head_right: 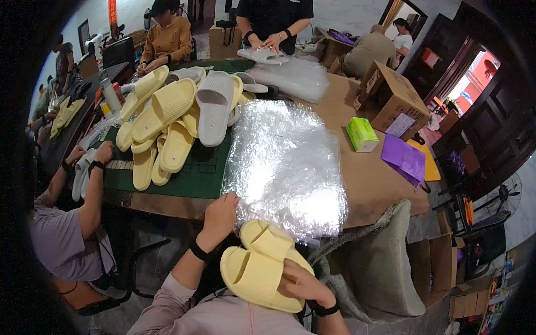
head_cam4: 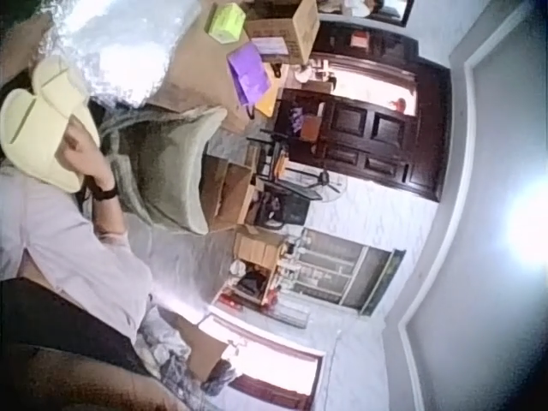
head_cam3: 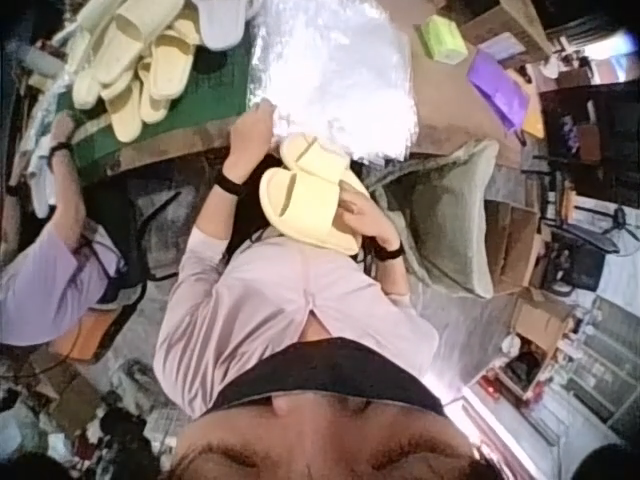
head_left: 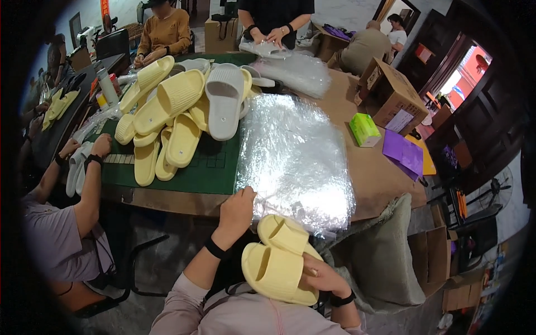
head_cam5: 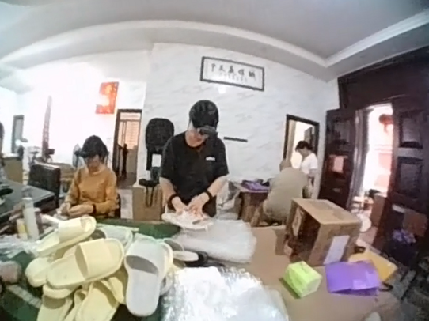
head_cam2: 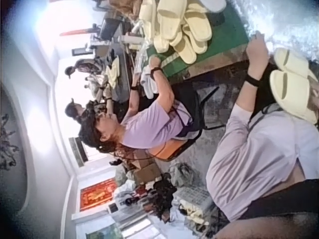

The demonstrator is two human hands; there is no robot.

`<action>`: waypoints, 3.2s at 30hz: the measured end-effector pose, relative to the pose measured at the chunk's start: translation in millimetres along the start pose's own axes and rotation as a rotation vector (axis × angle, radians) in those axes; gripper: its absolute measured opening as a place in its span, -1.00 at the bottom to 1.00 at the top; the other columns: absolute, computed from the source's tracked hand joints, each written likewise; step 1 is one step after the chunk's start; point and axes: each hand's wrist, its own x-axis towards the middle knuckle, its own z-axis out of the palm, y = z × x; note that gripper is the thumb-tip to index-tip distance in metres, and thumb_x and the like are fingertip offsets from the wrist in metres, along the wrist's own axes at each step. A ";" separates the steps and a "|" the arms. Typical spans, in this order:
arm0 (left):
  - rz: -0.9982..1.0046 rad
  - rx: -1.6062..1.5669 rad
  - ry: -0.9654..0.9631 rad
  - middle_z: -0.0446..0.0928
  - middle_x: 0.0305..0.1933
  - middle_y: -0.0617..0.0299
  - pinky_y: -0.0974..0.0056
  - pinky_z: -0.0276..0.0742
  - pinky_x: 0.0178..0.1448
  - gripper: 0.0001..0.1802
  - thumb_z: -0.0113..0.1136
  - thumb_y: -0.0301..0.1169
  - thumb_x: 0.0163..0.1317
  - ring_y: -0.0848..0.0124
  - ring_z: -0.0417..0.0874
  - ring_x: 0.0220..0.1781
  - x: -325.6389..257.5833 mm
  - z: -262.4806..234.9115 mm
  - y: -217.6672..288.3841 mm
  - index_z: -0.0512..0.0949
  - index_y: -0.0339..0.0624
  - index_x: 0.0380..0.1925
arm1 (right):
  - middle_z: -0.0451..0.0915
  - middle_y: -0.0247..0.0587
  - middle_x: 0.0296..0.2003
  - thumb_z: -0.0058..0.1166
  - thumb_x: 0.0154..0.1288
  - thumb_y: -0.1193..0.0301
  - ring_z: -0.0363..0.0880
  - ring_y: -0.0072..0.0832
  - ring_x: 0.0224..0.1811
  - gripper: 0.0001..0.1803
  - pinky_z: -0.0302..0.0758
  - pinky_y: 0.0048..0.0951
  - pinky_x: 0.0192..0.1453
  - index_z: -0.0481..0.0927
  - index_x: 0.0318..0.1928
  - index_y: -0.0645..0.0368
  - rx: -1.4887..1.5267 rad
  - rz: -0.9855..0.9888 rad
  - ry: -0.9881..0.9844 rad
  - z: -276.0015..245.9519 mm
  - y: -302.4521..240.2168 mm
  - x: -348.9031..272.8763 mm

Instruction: The recorder is packing yellow sandals into bubble wrap and putting them into a large sack.

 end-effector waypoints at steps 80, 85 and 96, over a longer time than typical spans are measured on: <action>0.019 -0.337 0.256 0.58 -0.39 0.04 0.12 0.44 -0.16 -0.90 0.11 -0.45 0.21 0.06 0.56 -0.30 -34.2 -5.7 8.1 0.57 -0.22 -0.41 | 0.43 -0.06 -0.31 0.16 0.03 0.40 0.45 -0.08 -0.16 -0.85 0.37 -0.14 -0.01 0.53 -0.42 0.23 -0.852 -0.122 0.742 20.8 17.1 53.6; 0.070 -0.205 0.183 0.41 -0.33 -0.01 0.07 0.35 -0.15 -0.82 0.18 -0.40 0.18 0.04 0.43 -0.22 -32.1 0.8 5.5 0.42 -0.28 -0.39 | 0.46 -0.07 -0.25 0.14 0.12 0.33 0.47 -0.11 -0.10 -0.80 0.34 -0.12 0.10 0.55 -0.36 0.22 -0.846 -0.132 0.713 27.3 22.1 60.7; 0.030 -0.049 0.173 0.35 -0.30 -0.02 0.03 0.35 -0.11 -0.83 0.14 -0.54 -0.01 -0.03 0.41 -0.20 -31.5 1.6 -2.6 0.36 -0.27 -0.41 | 0.48 -0.06 -0.27 0.17 0.10 0.35 0.48 -0.11 -0.11 -0.81 0.36 -0.17 0.08 0.57 -0.33 0.20 -0.955 -0.250 0.677 29.6 15.0 65.3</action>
